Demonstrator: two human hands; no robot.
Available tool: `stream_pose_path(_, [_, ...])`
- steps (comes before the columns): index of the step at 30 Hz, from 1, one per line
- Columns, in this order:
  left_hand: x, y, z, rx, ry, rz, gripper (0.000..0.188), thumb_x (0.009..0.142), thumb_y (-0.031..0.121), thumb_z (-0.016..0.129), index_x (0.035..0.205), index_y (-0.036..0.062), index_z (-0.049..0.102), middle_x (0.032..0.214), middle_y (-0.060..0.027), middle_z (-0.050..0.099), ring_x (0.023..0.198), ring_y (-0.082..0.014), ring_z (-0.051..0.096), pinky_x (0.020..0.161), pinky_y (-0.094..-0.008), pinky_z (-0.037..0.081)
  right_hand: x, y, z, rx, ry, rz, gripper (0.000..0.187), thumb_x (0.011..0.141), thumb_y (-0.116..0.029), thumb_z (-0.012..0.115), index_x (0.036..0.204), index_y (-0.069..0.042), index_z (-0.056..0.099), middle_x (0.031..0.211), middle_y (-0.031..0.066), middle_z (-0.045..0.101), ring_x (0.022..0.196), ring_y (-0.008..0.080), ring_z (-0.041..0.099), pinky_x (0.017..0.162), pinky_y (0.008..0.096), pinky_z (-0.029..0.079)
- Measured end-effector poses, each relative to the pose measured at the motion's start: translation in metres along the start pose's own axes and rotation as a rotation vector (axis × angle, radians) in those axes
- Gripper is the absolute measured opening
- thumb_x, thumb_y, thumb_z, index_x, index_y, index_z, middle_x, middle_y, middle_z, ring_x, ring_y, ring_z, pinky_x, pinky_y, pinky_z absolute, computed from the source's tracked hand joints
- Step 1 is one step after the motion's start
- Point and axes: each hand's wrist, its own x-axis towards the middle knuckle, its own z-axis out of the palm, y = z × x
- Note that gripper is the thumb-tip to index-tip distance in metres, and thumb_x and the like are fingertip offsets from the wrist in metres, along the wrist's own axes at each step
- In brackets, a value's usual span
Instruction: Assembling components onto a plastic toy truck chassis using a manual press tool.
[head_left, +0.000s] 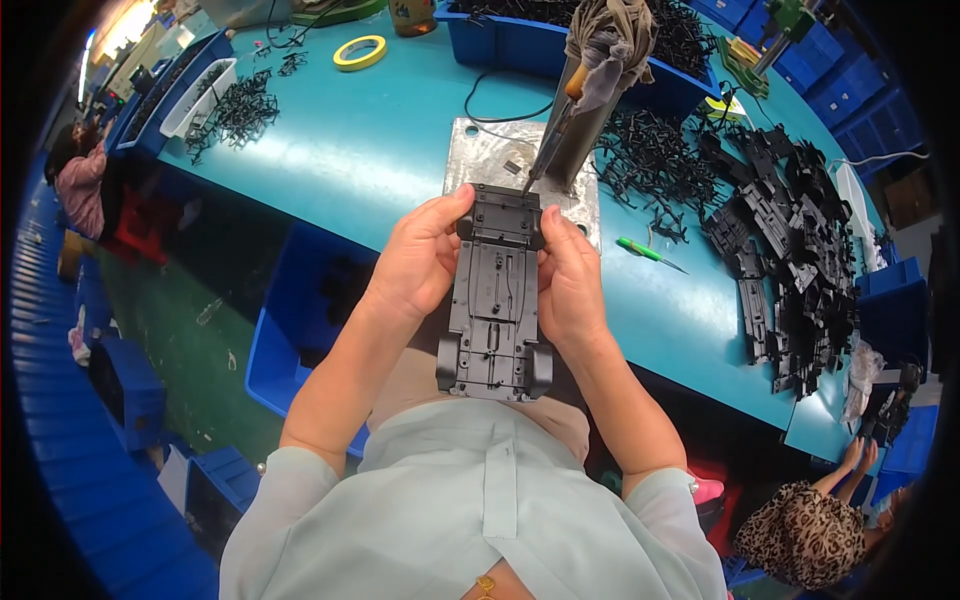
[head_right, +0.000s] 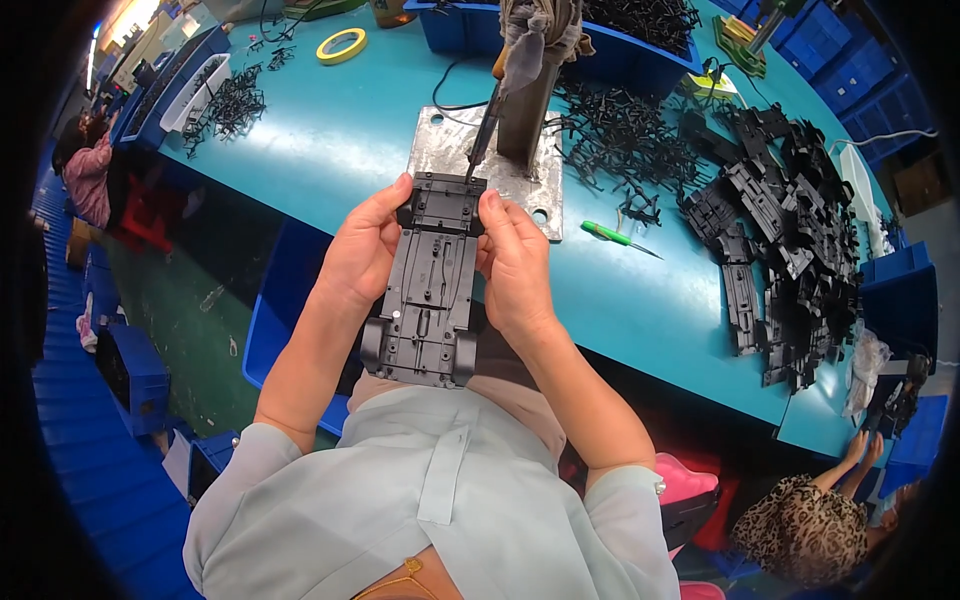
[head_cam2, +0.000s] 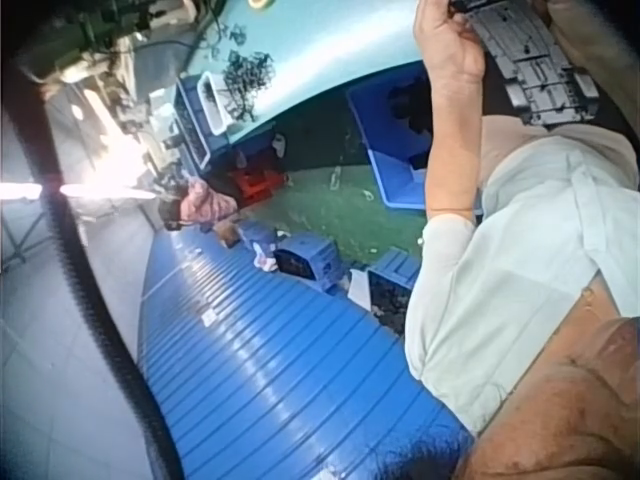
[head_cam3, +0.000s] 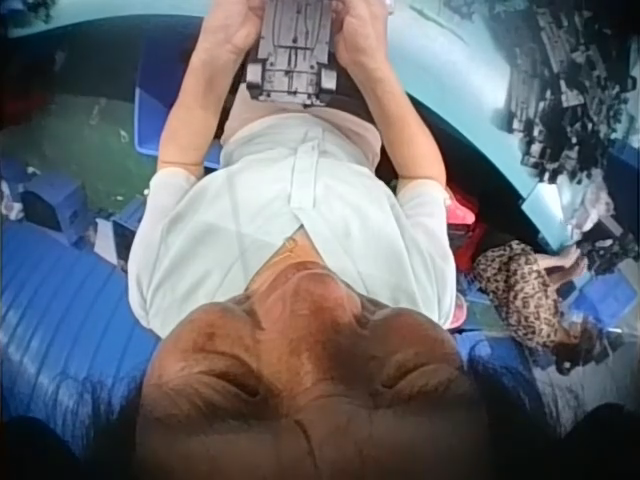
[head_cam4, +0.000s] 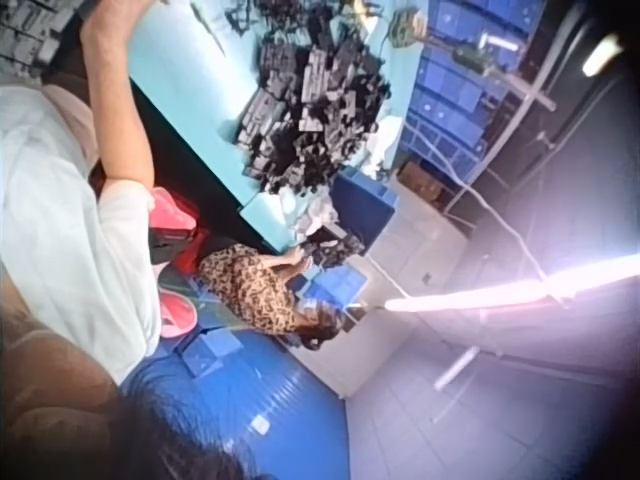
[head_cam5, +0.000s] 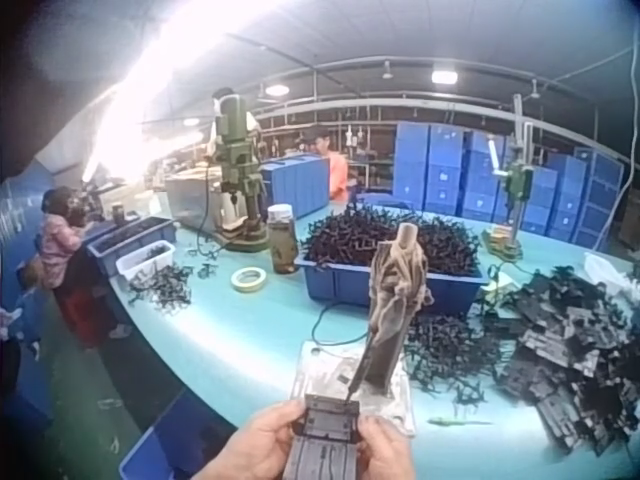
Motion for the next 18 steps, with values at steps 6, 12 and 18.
stream_pose_path(6, [-0.002, 0.004, 0.0, -0.024, -0.03, -0.023, 0.027, 0.094, 0.025, 0.055, 0.104, 0.0003, 0.06, 0.094, -0.0106, 0.068, 0.081, -0.0159, 0.067, 0.074, -0.0288, 0.055, 0.004, 0.003, -0.002, -0.03, -0.011, -0.007, 0.031, 0.094, -0.039, 0.056, 0.091, -0.008, 0.059, 0.071, -0.0052, 0.057, 0.058, 0.001, 0.048, 0.054, 0.0169, 0.04])
stream_pose_path(12, [-0.002, 0.006, 0.001, -0.025, -0.022, -0.023, 0.027, 0.095, 0.026, 0.055, 0.104, 0.0006, 0.06, 0.095, -0.0105, 0.068, 0.08, -0.0152, 0.067, 0.073, -0.0285, 0.055, 0.001, -0.003, 0.005, -0.013, -0.006, -0.012, 0.031, 0.094, -0.039, 0.056, 0.089, -0.008, 0.058, 0.071, -0.0042, 0.057, 0.058, 0.0014, 0.049, 0.055, 0.0176, 0.041])
stream_pose_path(18, [-0.002, 0.008, 0.004, -0.014, -0.031, -0.016, 0.026, 0.095, 0.026, 0.055, 0.104, 0.0018, 0.06, 0.094, -0.0097, 0.068, 0.08, -0.0147, 0.067, 0.073, -0.0283, 0.055, 0.003, -0.002, 0.005, 0.004, -0.011, -0.011, 0.03, 0.094, -0.038, 0.056, 0.088, -0.009, 0.058, 0.07, -0.0047, 0.057, 0.057, 0.0012, 0.048, 0.055, 0.0175, 0.041])
